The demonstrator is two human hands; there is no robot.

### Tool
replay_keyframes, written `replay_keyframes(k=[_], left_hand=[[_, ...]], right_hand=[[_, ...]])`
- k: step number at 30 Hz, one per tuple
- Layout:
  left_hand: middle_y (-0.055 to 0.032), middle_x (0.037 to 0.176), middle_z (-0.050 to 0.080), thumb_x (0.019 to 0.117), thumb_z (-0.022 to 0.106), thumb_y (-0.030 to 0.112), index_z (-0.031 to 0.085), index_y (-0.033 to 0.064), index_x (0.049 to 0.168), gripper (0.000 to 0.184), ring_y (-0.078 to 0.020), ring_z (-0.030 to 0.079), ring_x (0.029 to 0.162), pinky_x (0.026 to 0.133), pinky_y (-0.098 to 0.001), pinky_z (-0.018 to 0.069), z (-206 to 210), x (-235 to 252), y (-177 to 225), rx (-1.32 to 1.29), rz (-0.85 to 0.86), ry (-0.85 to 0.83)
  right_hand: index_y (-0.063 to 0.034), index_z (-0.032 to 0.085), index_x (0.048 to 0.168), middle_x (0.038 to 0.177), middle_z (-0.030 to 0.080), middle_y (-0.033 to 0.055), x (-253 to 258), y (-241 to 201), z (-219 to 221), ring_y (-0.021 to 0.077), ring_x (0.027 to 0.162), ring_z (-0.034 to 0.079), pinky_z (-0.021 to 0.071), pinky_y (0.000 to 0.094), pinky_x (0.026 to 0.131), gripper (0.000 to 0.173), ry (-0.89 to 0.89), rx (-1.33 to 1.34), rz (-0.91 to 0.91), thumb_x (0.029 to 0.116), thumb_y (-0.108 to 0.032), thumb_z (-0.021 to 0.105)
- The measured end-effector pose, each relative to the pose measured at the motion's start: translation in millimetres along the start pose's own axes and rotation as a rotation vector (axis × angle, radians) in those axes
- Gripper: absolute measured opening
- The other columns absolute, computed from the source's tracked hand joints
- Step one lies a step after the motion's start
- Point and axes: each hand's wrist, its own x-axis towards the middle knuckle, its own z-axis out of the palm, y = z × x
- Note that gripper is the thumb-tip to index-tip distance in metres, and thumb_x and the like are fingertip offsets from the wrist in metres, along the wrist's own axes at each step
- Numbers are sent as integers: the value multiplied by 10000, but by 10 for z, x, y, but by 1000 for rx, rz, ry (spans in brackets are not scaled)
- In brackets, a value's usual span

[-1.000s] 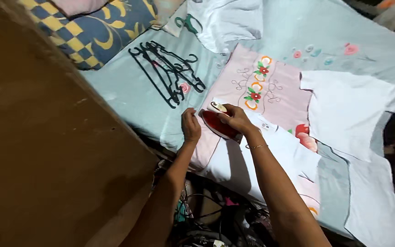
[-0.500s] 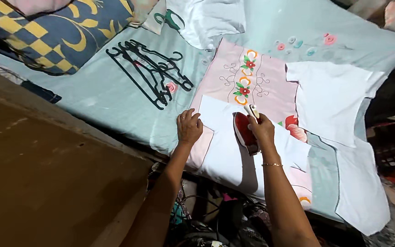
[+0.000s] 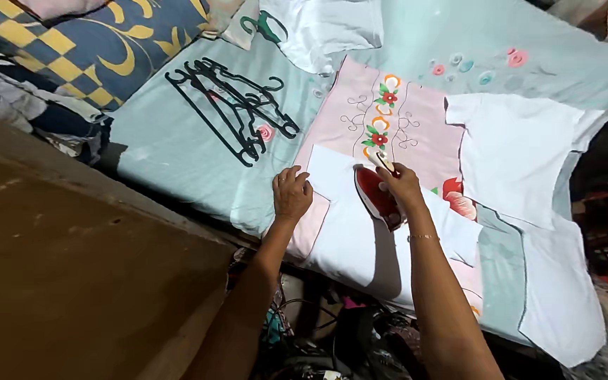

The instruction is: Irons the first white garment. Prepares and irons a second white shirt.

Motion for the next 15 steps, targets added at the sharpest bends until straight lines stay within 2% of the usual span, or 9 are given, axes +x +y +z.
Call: replay_keyframes(k=[4, 6, 8, 10, 12, 15], left_hand=[[-150, 1251, 696, 982, 583, 160, 777, 71, 1047, 223, -388, 599, 1240, 1053, -617, 404, -68, 194, 122, 46, -56, -51], [-156, 1260, 696, 1000, 573, 172, 774, 59, 1057, 238, -386, 608, 1241, 1020, -627, 432, -65, 435, 241, 68, -19, -83], [-172, 1375, 639, 1026, 565, 175, 744, 50, 1185, 269, -392, 550, 1330, 1067, -624, 411, 19, 730, 347, 50, 32, -208], [-190, 1454, 579, 1030, 585, 180, 670, 50, 1328, 336, -408, 490, 1393, 1093, -633, 388, 155, 1030, 375, 74, 73, -347], [-225, 1356, 628, 1008, 644, 196, 625, 32, 1372, 400, -434, 531, 1329, 1070, -654, 387, 233, 1263, 371, 116, 65, -498], [-234, 1218, 685, 992, 676, 236, 702, -3, 1185, 309, -437, 582, 1243, 1042, -680, 377, 174, 1511, 358, 171, 31, -703]], right_hand=[[-71, 639, 1331, 1092, 699, 236, -90, -5, 56, 397, 968, 678, 511, 618, 865, 419, 51, -41, 11, 1028, -360, 629], [-68, 632, 1333, 1088, 697, 235, -116, -36, 56, 392, 962, 678, 516, 609, 866, 414, 38, -47, 15, 1030, -350, 628], [-67, 636, 1323, 1050, 701, 217, -160, 5, 30, 353, 904, 682, 530, 572, 834, 406, 5, -33, 5, 1028, -345, 634], [-75, 638, 1334, 1049, 709, 197, -227, 57, 8, 319, 905, 686, 535, 545, 834, 413, -3, -27, -12, 1019, -342, 638], [-69, 631, 1348, 1066, 710, 201, -279, 67, -5, 326, 930, 688, 530, 551, 853, 423, 10, -39, -11, 1021, -337, 635], [-60, 630, 1346, 1072, 708, 217, -266, 53, 2, 352, 960, 688, 521, 572, 872, 425, 21, -66, -20, 1022, -334, 634]])
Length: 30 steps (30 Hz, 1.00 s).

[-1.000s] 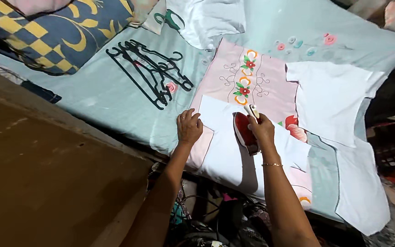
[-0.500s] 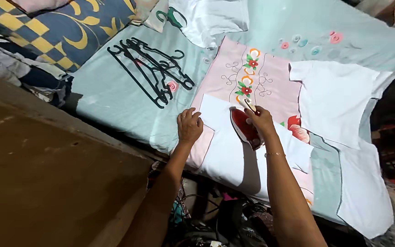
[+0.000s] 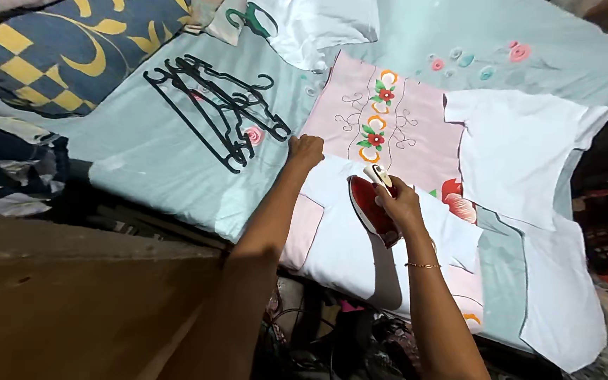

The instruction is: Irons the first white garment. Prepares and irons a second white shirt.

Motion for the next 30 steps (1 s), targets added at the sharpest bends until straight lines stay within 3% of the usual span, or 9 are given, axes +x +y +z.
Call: replay_keyframes(k=[2, 8, 13, 17, 20, 23, 26, 30], left_hand=[[-242, 1195, 687, 1007, 648, 246, 714, -15, 1119, 292, -436, 596, 1228, 1035, -697, 383, -121, 38, -46, -11, 0, -37], [-227, 1233, 672, 1053, 552, 210, 713, -6, 1131, 281, -415, 565, 1272, 1036, -659, 376, -223, 60, -22, -35, -36, 14], [-267, 1238, 648, 1043, 566, 196, 696, -11, 1181, 280, -455, 564, 1260, 1056, -656, 407, -27, -173, -15, -152, -33, 249], [-255, 1275, 647, 1037, 577, 172, 694, -6, 1220, 281, -446, 576, 1256, 1074, -642, 402, 144, -554, -36, -164, 101, 302], [-237, 1340, 632, 1019, 628, 206, 697, 6, 1246, 310, -426, 552, 1312, 1128, -646, 346, 378, -772, -180, -132, 134, 317], [-229, 1408, 599, 1025, 624, 233, 700, 20, 1265, 330, -423, 495, 1389, 1179, -672, 259, 560, -863, -267, -100, 147, 347], [-210, 1371, 629, 1023, 611, 220, 719, 29, 1226, 299, -404, 528, 1360, 1169, -665, 278, 653, -828, -278, -110, 153, 422], [-198, 1330, 655, 1016, 599, 207, 736, 36, 1191, 280, -397, 565, 1319, 1154, -648, 309, 694, -796, -277, -110, 151, 487]], right_hand=[[-48, 638, 1328, 1054, 709, 221, 59, -22, 29, 364, 947, 688, 520, 587, 865, 410, 8, -9, -20, 1025, -324, 639], [-50, 631, 1327, 1095, 696, 259, 415, -276, 201, 439, 982, 675, 506, 661, 826, 433, 57, 26, -66, 1029, -363, 614], [-68, 611, 1378, 1228, 677, 246, 758, -502, 279, 435, 1141, 650, 488, 661, 938, 491, 32, -29, 12, 1037, -419, 571], [-75, 590, 1400, 1208, 678, 252, 598, -459, 211, 446, 1124, 650, 487, 669, 926, 494, -16, -26, -27, 1041, -414, 573], [-105, 592, 1381, 1113, 686, 261, 175, -189, 83, 462, 997, 665, 507, 676, 816, 477, 1, -28, -4, 1028, -427, 592], [-105, 611, 1386, 1138, 702, 247, -95, 97, -47, 440, 1051, 675, 501, 664, 906, 457, 63, -67, 91, 1026, -387, 616], [-64, 616, 1368, 1133, 706, 238, -306, 290, -105, 402, 1045, 686, 513, 608, 921, 442, 156, -57, 152, 1033, -353, 605], [-37, 614, 1362, 1142, 699, 252, -262, 205, -79, 415, 1075, 671, 496, 604, 946, 456, 214, -54, 208, 1034, -354, 613]])
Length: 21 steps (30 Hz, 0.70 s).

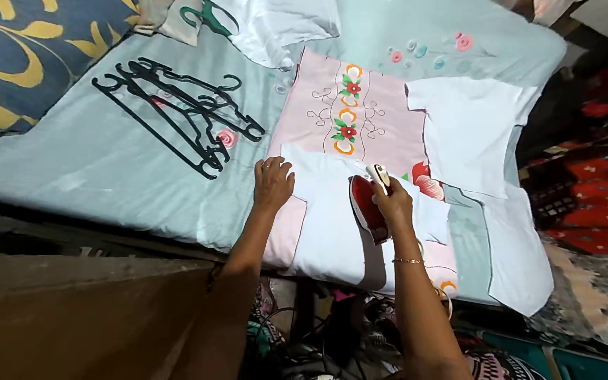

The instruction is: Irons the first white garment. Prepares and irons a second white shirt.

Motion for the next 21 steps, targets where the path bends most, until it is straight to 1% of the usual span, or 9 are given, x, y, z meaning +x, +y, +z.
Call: replay_keyframes(k=[2, 5, 8, 10, 12, 14, 15, 18, 21], left_hand=[[-194, 1309, 666, 1008, 600, 199, 742, 36, 1172, 272, -392, 582, 1298, 1144, -644, 325, 41, -10, -20, 0, 13, 42], [-190, 1301, 669, 1002, 597, 187, 745, 38, 1160, 263, -384, 593, 1283, 1147, -631, 329, 62, -7, -35, 5, 16, 70], [-187, 1301, 671, 999, 602, 184, 749, 44, 1152, 254, -384, 594, 1280, 1145, -622, 334, 65, -8, -27, 3, 12, 73], [-184, 1301, 671, 997, 605, 181, 749, 45, 1149, 250, -378, 592, 1285, 1150, -618, 330, 69, -9, -25, 0, 6, 73], [-186, 1308, 668, 1002, 603, 184, 746, 43, 1157, 253, -380, 586, 1292, 1155, -616, 326, 53, -2, -24, -8, -1, 58], [-202, 1317, 661, 1008, 596, 185, 736, 28, 1174, 268, -396, 577, 1301, 1159, -630, 319, 23, -5, -16, -27, -4, 32], [-204, 1321, 658, 1010, 595, 188, 733, 26, 1179, 272, -398, 574, 1305, 1163, -633, 314, 14, -1, -12, -31, -7, 25], [-212, 1309, 663, 1005, 601, 182, 736, 20, 1172, 269, -408, 583, 1290, 1156, -638, 314, 25, -3, -15, -30, -1, 40], [-204, 1305, 665, 1004, 598, 172, 737, 23, 1164, 259, -403, 587, 1285, 1155, -635, 315, 29, -8, -11, -19, 2, 41]], right_hand=[[-30, 611, 1354, 1130, 698, 259, 128, -88, 65, 436, 1073, 667, 491, 620, 943, 468, 24, 5, 2, 1037, -374, 609], [-34, 599, 1353, 1126, 690, 270, 375, -217, 166, 464, 1064, 659, 493, 656, 900, 491, 34, 26, -10, 1044, -416, 578], [-18, 587, 1346, 1134, 675, 292, 438, -281, 152, 486, 1061, 651, 492, 679, 857, 495, 17, 42, -40, 1060, -420, 537], [-33, 586, 1351, 1125, 678, 287, 436, -205, 119, 482, 1041, 657, 496, 677, 859, 495, -21, 46, -41, 1049, -425, 563], [-63, 598, 1359, 1125, 690, 263, 352, -49, 48, 450, 1030, 670, 505, 656, 891, 496, -70, 20, -26, 1033, -437, 592], [-75, 605, 1374, 1138, 697, 245, 113, 152, -67, 417, 1035, 679, 512, 627, 916, 494, -74, -1, -6, 1027, -426, 603], [-70, 596, 1388, 1149, 698, 239, -27, 250, -123, 404, 1039, 683, 517, 613, 922, 499, -57, -14, 5, 1031, -419, 592], [-28, 583, 1406, 1168, 696, 255, -336, 444, -210, 418, 1072, 678, 502, 610, 942, 504, 38, -4, 56, 1043, -378, 585], [-25, 587, 1396, 1150, 695, 263, -372, 460, -197, 420, 1054, 678, 503, 609, 927, 498, 86, 18, 98, 1044, -376, 591]])
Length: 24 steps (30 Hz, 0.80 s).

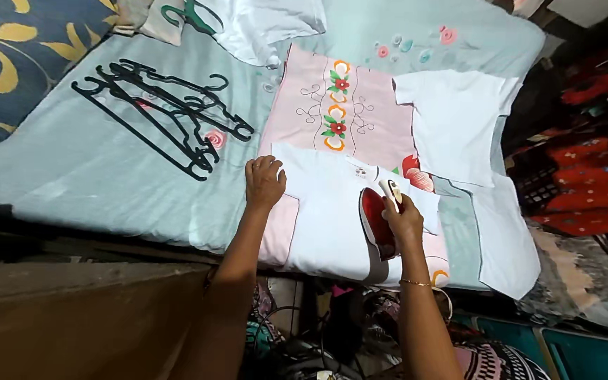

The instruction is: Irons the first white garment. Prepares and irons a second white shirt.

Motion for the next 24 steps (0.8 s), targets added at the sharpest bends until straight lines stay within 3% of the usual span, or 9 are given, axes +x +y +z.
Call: replay_keyframes(k=[8, 12, 17, 24], left_hand=[[-198, 1311, 664, 1003, 599, 171, 740, 29, 1160, 254, -396, 582, 1292, 1160, -627, 311, 12, -5, 5, 7, -10, 12], [-190, 1314, 664, 1007, 594, 168, 742, 33, 1160, 252, -385, 581, 1296, 1163, -614, 312, 9, -6, -5, 10, -16, 5], [-182, 1303, 672, 1001, 596, 172, 744, 40, 1155, 252, -383, 588, 1287, 1157, -608, 322, 23, -5, -10, 31, -5, 18], [-198, 1302, 671, 1000, 600, 175, 743, 27, 1161, 261, -397, 591, 1282, 1153, -631, 325, 8, -9, -22, 11, -1, 10]], right_hand=[[-37, 603, 1363, 1148, 698, 243, 407, -144, 85, 403, 1081, 670, 498, 592, 950, 466, -20, 13, 55, 1046, -379, 587], [-55, 592, 1386, 1147, 700, 233, 330, -89, -2, 391, 1048, 679, 505, 588, 928, 481, -73, -42, 5, 1045, -394, 583], [-32, 591, 1395, 1168, 695, 262, 148, 35, -51, 422, 1087, 674, 494, 605, 947, 483, 53, -38, 76, 1047, -366, 585], [1, 600, 1360, 1220, 674, 272, 654, -124, 15, 430, 1163, 639, 469, 603, 1001, 491, 85, 5, 139, 1036, -367, 604]])
